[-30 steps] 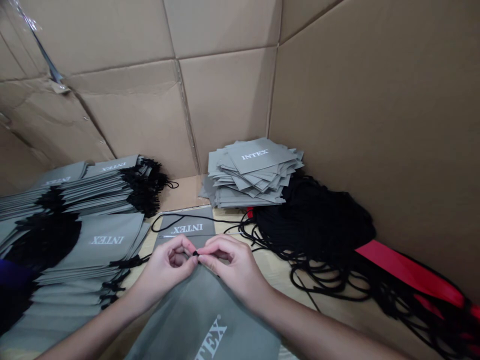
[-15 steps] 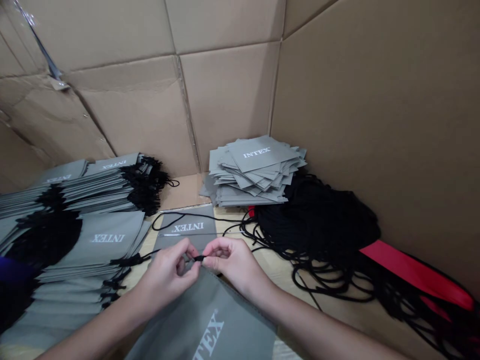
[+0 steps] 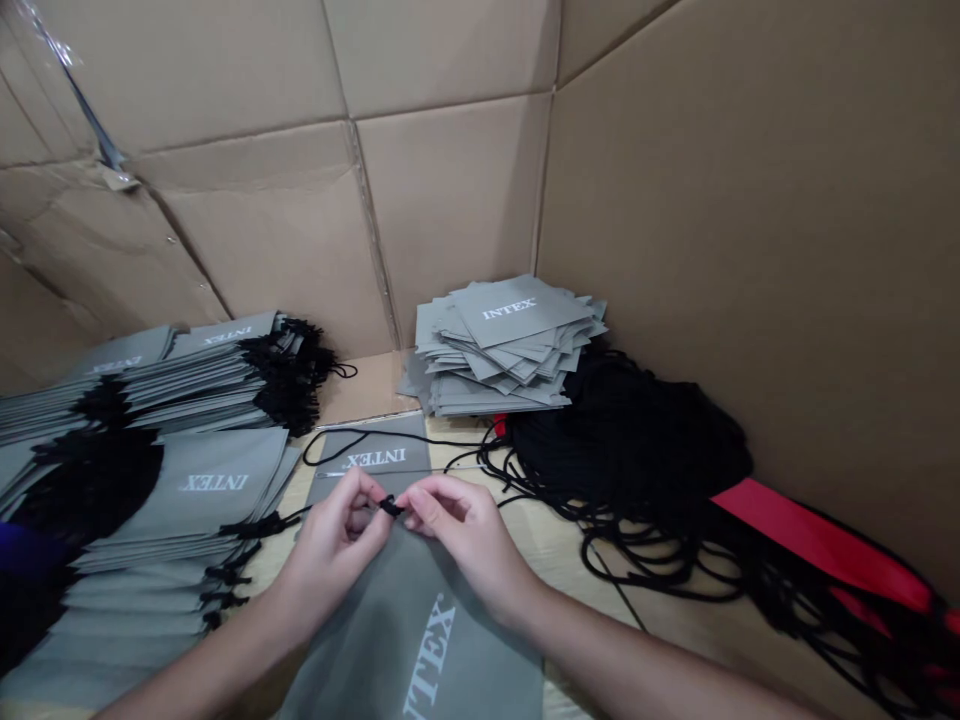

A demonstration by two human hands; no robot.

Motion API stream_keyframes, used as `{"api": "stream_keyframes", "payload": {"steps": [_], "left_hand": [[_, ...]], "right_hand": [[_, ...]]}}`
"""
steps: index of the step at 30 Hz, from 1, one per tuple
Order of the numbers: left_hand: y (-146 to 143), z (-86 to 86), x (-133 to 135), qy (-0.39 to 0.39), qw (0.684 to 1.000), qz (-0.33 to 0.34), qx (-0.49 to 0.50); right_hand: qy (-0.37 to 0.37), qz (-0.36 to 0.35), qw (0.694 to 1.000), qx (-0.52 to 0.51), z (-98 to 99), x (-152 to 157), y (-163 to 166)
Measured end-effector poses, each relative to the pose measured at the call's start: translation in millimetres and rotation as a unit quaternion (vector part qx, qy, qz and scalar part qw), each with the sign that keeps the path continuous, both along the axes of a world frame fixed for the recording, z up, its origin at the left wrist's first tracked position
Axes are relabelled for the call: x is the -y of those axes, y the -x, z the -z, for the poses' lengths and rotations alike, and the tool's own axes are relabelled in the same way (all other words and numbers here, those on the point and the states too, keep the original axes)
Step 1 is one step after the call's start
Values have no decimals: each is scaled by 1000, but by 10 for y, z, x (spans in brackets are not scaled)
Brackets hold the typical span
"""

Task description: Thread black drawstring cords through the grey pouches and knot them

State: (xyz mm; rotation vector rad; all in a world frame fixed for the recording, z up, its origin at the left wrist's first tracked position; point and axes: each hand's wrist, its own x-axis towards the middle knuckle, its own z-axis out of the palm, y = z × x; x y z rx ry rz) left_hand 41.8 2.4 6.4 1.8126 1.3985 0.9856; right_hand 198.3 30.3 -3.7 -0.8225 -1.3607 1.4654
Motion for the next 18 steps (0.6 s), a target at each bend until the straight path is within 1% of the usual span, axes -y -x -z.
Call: {"api": "stream_keyframes", "payload": {"steps": [2, 4, 7, 11, 14, 18], "left_hand": [[1, 9, -2, 4, 1000, 13, 19], [4, 15, -6, -5, 1000, 19, 17], [11, 17, -3, -18, 999, 27, 15], [9, 10, 22, -17, 999, 37, 31], [-14, 1, 43, -6, 998, 34, 51], [-46, -8, 70, -2, 997, 36, 69]], "right_hand": [[11, -21, 1000, -15, -6, -18, -18], [17, -25, 999, -18, -9, -44, -30], [10, -42, 999, -7, -14, -83, -42], [3, -65, 998, 4, -23, -112, -59], [-23, -55, 998, 19, -16, -110, -75], [-78, -47, 995, 42, 5, -87, -88]]}}
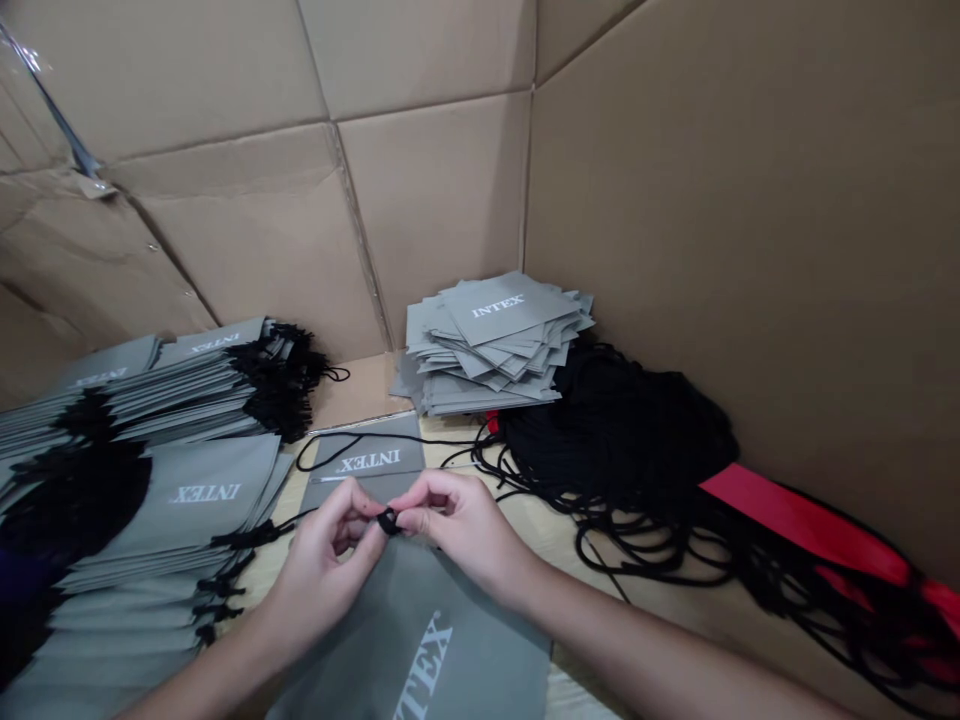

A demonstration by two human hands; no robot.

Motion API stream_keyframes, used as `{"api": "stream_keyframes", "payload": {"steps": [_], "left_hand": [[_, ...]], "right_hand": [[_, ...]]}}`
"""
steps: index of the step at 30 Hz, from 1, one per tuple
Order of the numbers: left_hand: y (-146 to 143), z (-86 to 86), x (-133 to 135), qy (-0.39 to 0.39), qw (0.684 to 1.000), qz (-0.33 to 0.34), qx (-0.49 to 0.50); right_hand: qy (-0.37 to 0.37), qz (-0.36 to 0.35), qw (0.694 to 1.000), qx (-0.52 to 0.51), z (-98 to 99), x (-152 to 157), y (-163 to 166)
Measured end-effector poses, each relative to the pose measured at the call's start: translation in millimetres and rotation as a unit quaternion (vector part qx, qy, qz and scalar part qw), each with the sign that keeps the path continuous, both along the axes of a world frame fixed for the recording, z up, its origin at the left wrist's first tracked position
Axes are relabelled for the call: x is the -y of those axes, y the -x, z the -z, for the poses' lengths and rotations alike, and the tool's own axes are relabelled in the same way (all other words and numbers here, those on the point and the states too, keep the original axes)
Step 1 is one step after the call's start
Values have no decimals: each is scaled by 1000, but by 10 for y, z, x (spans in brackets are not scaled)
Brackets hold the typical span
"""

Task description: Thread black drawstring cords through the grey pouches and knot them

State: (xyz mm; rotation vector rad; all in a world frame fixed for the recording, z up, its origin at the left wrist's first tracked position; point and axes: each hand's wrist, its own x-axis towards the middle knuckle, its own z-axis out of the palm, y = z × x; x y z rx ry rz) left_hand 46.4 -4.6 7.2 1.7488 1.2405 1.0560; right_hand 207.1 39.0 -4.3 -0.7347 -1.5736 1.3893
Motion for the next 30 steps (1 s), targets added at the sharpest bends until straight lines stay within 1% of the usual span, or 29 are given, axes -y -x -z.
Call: {"api": "stream_keyframes", "payload": {"steps": [6, 9, 12, 17, 23, 25, 27, 30], "left_hand": [[12, -14, 37, -19, 999, 29, -41], [28, -15, 39, -21, 998, 25, -50], [35, -22, 35, -25, 998, 24, -43], [33, -53, 16, -9, 1000, 13, -4], [44, -27, 8, -12, 999, 6, -32], [52, -14, -2, -10, 1000, 3, -23], [62, -6, -15, -19, 1000, 2, -13], [78, 0, -32, -34, 999, 8, -13]], "right_hand": [[-78, 38, 995, 49, -13, 47, -10], [-134, 70, 986, 74, -34, 90, -19], [-170, 87, 978, 80, -44, 137, -28], [-223, 91, 967, 78, -51, 134, -54], [-259, 59, 961, 81, -67, 66, -91], [-268, 62, 957, 87, -75, 71, -98], [-276, 74, 953, 96, -84, 83, -101], [-291, 72, 948, 108, -99, 96, -102]]}}
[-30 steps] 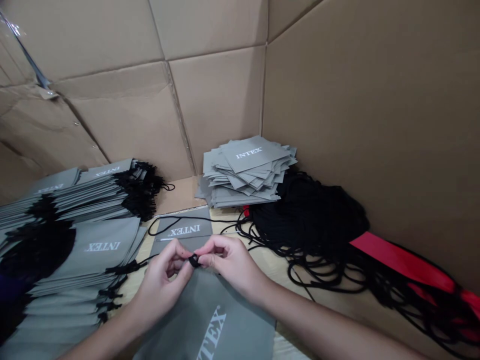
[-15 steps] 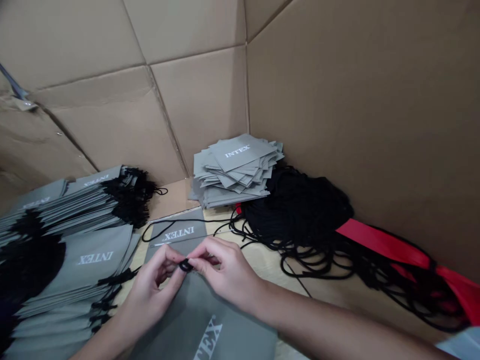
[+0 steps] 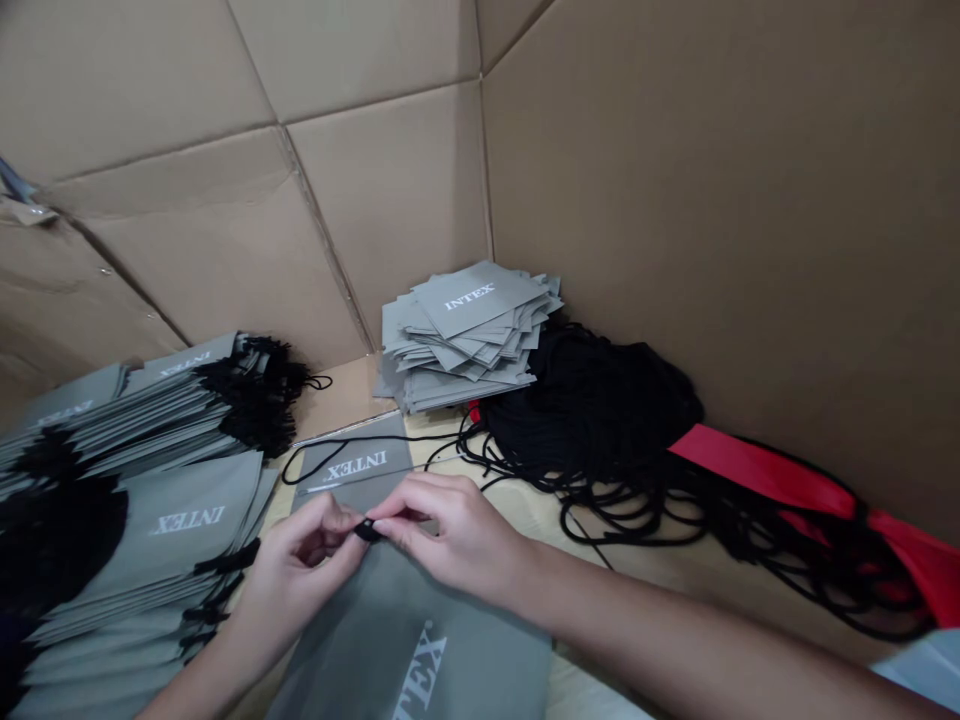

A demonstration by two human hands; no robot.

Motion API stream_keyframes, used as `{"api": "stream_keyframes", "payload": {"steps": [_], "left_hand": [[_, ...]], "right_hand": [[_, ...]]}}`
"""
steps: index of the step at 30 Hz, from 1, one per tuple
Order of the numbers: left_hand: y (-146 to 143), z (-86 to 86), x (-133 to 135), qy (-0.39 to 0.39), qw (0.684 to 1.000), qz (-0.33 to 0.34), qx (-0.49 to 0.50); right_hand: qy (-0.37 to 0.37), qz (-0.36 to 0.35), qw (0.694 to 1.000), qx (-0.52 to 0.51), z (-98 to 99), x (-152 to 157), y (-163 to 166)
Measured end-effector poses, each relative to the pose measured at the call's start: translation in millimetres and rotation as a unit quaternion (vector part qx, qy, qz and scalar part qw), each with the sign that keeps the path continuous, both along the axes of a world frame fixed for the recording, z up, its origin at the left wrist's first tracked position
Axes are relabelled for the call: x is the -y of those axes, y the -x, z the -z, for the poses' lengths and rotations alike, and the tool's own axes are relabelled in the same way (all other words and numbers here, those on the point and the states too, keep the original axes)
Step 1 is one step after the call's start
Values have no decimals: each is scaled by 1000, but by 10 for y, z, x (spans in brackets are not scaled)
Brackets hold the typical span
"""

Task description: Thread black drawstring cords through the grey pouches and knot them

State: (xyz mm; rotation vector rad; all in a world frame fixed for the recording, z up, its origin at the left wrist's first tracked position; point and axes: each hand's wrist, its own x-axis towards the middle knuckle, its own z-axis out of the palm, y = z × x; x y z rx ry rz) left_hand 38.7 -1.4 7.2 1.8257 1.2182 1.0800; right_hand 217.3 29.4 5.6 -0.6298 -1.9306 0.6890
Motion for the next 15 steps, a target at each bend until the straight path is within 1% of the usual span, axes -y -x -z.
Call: {"api": "stream_keyframes", "payload": {"steps": [2, 6, 11, 13, 15], "left_hand": [[9, 5, -8, -1, 1000, -1, 1], [15, 21, -22, -10, 1000, 3, 13], [-7, 13, -13, -11, 1000, 5, 8], [-20, 0, 0, -20, 1000, 3, -9], [-27, -13, 13, -33, 999, 3, -23]], "right_hand": [[5, -2, 1000, 9, -8, 4, 0], [57, -8, 998, 14, -9, 7, 3], [95, -15, 995, 7, 54, -2, 23], [128, -27, 991, -8, 95, -9, 42], [188, -49, 981, -32, 128, -15, 65]]}}
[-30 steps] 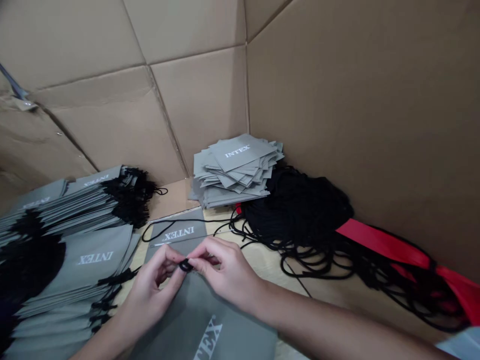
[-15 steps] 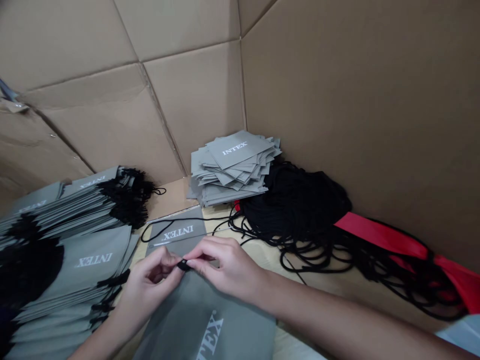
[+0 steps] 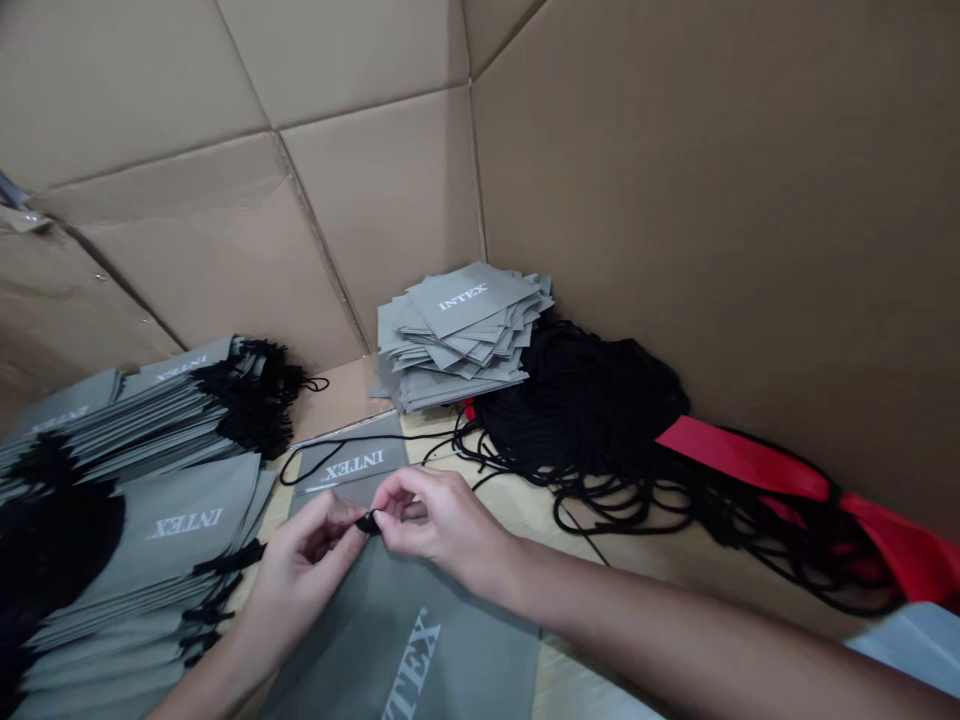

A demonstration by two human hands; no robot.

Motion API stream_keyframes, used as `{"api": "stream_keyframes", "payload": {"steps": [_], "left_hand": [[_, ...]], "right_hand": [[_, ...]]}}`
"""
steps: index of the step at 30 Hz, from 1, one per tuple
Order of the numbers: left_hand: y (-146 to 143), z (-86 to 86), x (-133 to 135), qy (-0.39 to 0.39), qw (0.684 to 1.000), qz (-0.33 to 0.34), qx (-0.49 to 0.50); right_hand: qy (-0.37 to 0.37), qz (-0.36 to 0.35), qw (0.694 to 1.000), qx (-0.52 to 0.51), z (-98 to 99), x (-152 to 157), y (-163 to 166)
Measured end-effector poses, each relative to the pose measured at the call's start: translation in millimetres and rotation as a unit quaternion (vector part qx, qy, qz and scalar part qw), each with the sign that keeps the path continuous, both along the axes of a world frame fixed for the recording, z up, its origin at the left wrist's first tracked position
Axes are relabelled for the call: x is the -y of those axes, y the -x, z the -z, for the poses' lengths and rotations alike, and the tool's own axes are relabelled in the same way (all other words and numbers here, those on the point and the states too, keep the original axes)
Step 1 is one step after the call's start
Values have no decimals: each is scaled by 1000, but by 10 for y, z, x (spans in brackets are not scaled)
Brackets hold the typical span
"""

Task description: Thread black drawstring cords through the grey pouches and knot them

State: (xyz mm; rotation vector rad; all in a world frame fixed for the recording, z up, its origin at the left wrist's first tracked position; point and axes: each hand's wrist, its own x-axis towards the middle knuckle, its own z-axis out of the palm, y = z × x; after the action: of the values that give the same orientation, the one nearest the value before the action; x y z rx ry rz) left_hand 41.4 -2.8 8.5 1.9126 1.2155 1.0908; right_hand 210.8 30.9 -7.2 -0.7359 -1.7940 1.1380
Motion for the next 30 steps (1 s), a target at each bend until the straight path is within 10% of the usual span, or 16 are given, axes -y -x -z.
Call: {"api": "stream_keyframes", "payload": {"steps": [7, 13, 30], "left_hand": [[44, 22, -2, -55, 996, -8, -69], [46, 56, -116, 78, 997, -19, 8], [106, 9, -154, 78, 995, 21, -60]], "right_hand": [[181, -38, 977, -107, 2, -36, 77], [289, -31, 942, -165, 82, -69, 130], [217, -88, 972, -35, 33, -186, 34]]}}
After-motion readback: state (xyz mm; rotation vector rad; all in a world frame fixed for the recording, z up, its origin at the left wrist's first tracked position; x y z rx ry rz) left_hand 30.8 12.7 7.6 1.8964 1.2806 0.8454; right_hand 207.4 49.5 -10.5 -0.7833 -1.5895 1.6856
